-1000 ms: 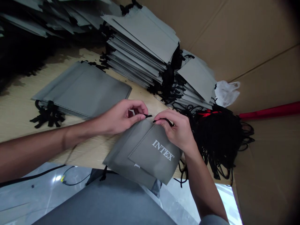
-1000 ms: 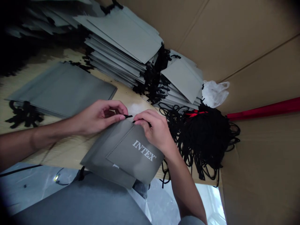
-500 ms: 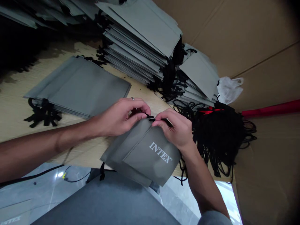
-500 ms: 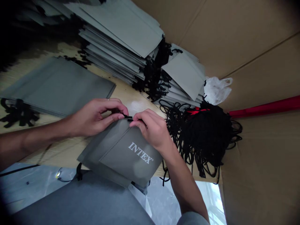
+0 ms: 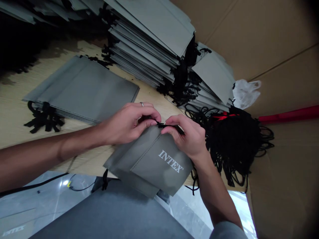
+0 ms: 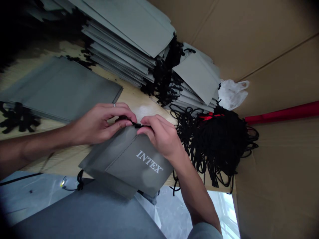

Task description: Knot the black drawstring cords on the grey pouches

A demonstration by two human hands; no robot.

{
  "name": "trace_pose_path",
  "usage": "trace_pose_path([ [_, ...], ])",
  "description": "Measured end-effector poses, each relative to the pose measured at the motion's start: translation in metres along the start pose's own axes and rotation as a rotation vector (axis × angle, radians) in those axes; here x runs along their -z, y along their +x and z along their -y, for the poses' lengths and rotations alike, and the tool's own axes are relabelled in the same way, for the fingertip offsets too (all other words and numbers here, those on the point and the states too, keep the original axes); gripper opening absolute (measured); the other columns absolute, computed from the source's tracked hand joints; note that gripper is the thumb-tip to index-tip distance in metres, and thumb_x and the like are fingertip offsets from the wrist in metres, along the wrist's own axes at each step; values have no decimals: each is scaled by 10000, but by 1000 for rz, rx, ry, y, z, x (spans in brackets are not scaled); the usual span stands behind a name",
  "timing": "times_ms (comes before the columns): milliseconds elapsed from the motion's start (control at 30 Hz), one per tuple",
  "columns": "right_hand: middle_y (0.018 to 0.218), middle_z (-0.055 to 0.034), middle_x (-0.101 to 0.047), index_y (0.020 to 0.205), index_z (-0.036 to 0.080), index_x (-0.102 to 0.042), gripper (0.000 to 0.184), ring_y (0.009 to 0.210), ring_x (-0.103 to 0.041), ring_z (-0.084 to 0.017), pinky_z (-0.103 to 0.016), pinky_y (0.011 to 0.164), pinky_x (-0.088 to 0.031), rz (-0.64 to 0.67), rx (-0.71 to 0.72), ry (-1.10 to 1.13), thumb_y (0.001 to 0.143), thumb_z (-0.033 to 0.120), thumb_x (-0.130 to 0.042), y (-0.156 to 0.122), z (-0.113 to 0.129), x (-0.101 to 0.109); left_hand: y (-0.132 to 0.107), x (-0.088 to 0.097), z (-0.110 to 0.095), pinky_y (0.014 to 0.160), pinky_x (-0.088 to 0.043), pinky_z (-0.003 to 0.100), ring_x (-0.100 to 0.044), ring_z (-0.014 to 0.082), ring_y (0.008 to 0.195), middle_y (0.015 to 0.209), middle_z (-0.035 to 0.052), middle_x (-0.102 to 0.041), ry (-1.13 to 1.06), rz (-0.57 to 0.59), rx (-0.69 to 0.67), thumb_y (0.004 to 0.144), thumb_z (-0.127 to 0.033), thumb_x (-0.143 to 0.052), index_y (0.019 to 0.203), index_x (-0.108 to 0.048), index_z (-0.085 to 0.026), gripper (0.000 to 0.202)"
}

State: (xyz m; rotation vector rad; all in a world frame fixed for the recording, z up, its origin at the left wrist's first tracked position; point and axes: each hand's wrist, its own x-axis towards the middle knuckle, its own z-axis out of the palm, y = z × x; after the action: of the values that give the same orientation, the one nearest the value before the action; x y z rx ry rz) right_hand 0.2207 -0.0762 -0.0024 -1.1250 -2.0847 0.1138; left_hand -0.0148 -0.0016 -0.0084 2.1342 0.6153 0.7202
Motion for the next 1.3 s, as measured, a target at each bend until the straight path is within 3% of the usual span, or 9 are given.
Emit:
trace_pose_path([
  [1067, 899, -18, -783, 1040, 242, -672, 73, 807, -755, -179, -313, 750, -637, 21, 17, -46, 1058, 291, -723, -3, 1, 2, 1, -1, -2, 802, -500, 276, -699, 167, 931, 1029, 32, -774, 53, -13, -33, 1050, -253, -577, 1088, -757, -215, 187],
  [1300, 973, -38, -813, 1154, 242, -701, 96, 815, -747, -196, -347, 770, -634, 46, 62, -48, 1060, 258, -713, -3, 1, 3, 1, -2, -2, 871, -493, 289, -704, 181, 969, 1024, 34, -775, 66, -10, -69, 1057, -226, -560, 1079, -748, -206, 190],
])
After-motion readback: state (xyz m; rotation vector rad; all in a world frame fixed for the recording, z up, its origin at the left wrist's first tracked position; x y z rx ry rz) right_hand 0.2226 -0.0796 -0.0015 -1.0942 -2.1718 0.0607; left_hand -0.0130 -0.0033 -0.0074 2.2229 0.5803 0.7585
